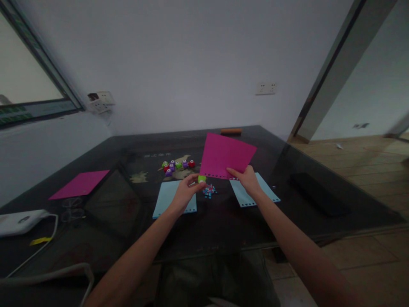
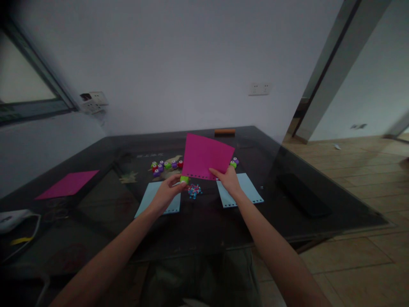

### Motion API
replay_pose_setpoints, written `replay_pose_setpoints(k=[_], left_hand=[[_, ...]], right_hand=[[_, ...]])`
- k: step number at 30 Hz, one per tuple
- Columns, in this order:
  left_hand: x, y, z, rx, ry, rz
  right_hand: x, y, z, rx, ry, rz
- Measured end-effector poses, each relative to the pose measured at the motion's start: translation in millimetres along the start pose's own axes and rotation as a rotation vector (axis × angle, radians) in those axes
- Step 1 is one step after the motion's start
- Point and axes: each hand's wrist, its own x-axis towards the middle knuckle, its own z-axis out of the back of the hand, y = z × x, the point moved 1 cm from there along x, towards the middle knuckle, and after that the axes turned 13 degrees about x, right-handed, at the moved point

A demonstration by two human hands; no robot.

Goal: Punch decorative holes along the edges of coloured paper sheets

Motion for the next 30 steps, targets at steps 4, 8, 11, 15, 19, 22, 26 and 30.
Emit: replay_pose_setpoints(k=[4, 8, 11, 15, 19, 22, 26, 30], left_hand=[[-0.4, -1.4, 0.4, 0.003, 0.005, 0.000], [-1.6, -4.4, 0.3, 0.019, 0.004, 0.004], [-2.4, -6.4, -0.1, 0.034, -0.006, -0.004], [-3.0, -7.5, -0.2, 0.036, -0.017, -0.005], [-3.0, -7.0, 0.2, 0.026, -0.021, -0.008], [-2.6, -5.7, 0.3, 0.027, -0.024, -0.003], [-2.0, -4.7, -0.1, 0.008, -0.019, 0.019], [-1.3, -4.5, 0.1, 0.006, -0.032, 0.049]], right_hand=[[0.3, -0.3, 1.1, -0.015, 0.024, 0.018], [1.4, -2.0, 2.8, -0.060, 0.031, 0.031], [1.4, -1.8, 2.6, -0.050, 0.033, 0.050], [1.0, -0.8, 2.3, -0.048, 0.035, 0.070], [1.4, -1.6, 3.2, -0.072, 0.046, 0.076], [1.4, -2.6, 3.5, -0.071, 0.041, 0.069], [1.1, -2.7, 3.0, -0.090, 0.052, 0.061], [1.5, -3.3, 3.3, -0.099, 0.092, 0.088]])
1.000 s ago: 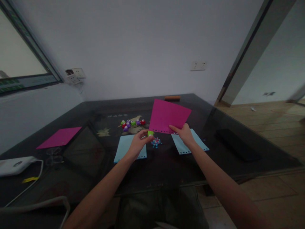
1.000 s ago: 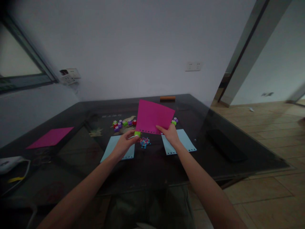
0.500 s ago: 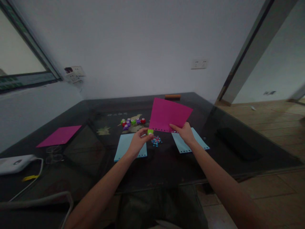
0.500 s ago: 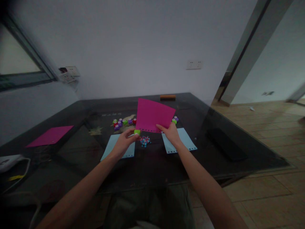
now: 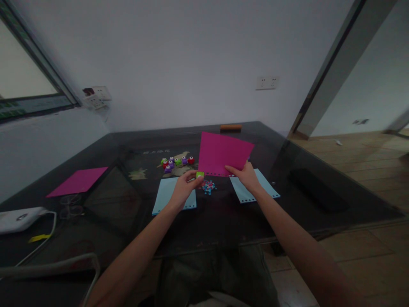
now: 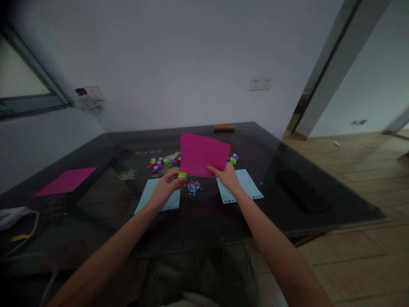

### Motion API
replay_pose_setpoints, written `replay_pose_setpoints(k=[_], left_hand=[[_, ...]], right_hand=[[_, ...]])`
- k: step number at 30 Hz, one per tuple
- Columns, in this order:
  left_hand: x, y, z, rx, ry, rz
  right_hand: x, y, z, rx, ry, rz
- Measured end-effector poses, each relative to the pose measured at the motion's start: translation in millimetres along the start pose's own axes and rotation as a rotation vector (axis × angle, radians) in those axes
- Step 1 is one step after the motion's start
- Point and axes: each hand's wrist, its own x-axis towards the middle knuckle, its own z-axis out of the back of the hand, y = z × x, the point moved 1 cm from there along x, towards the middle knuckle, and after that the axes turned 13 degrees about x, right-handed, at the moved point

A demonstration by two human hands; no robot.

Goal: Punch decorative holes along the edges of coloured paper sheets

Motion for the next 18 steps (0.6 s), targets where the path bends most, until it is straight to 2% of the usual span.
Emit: replay_pose_setpoints(k=[8, 18], left_hand=[[1.5, 3.0, 1.6, -0.009, 0.017, 0.036], [0.6, 0.6, 1.4, -0.086, 0.029, 0.084]], right_hand=[[0.7, -2.2, 0.1, 0.008, 0.092, 0.009], [0.8, 0.5, 1.5, -0.025, 0.105, 0.025]])
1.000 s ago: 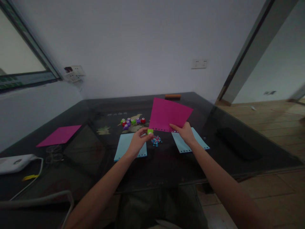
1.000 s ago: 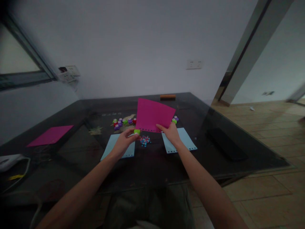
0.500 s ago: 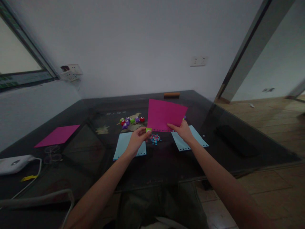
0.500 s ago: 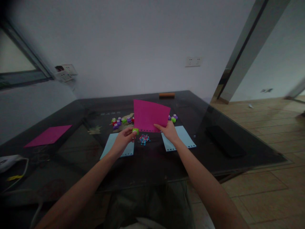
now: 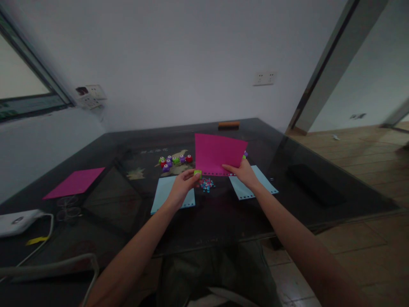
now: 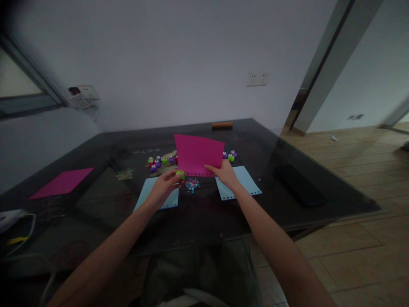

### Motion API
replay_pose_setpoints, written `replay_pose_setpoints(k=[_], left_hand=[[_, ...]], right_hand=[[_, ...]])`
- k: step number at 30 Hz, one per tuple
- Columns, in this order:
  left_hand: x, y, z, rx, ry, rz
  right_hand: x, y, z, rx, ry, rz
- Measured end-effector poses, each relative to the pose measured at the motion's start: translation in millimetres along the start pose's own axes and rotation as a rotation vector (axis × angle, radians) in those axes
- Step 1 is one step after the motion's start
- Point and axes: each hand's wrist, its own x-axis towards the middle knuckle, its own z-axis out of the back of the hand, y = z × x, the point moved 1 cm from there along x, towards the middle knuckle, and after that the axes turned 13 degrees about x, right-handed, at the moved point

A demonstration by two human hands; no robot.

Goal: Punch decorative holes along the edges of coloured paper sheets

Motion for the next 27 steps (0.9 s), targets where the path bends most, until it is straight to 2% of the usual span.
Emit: replay_pose_setpoints(k=[20, 27], left_hand=[[-1.4, -3.3, -1.4, -0.034, -0.010, 0.017], [0.3, -0.2, 0.9, 0.025, -0.021, 0.008]], right_hand=[[0.7, 5.1, -0.8, 0.022, 0.012, -0.036], [0.1, 4.4, -0.8, 0.025, 0.012, -0.043]])
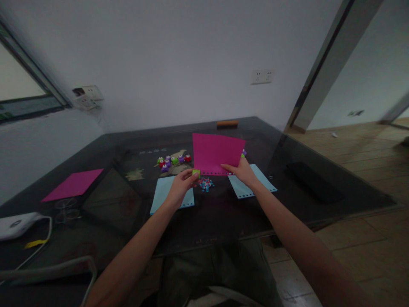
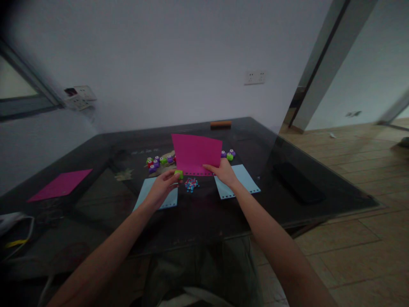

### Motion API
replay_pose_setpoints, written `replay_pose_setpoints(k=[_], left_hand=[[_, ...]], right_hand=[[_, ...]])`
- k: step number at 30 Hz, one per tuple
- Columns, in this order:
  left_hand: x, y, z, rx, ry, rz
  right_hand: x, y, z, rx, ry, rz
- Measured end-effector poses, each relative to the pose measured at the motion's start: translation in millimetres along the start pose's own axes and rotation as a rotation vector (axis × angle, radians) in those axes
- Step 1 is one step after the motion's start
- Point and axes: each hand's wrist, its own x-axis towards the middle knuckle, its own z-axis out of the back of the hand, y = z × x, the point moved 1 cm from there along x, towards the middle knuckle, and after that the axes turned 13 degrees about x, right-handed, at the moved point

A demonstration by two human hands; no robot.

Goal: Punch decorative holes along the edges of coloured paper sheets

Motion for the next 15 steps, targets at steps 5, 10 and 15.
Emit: replay_pose_setpoints(k=[5, 10, 15], left_hand=[[1.1, 3.5, 2.1, 0.048, -0.007, -0.027], [1.3, 3.9, 1.6, 0.004, -0.003, -0.032], [1.6, 3.1, 1.2, -0.017, -0.010, -0.026]], right_hand=[[-0.5, 0.9, 0.4, -0.013, 0.006, -0.012], [-0.6, 1.1, 0.6, -0.029, -0.005, -0.003], [-0.6, 1.2, 0.5, -0.032, 0.001, -0.001]])
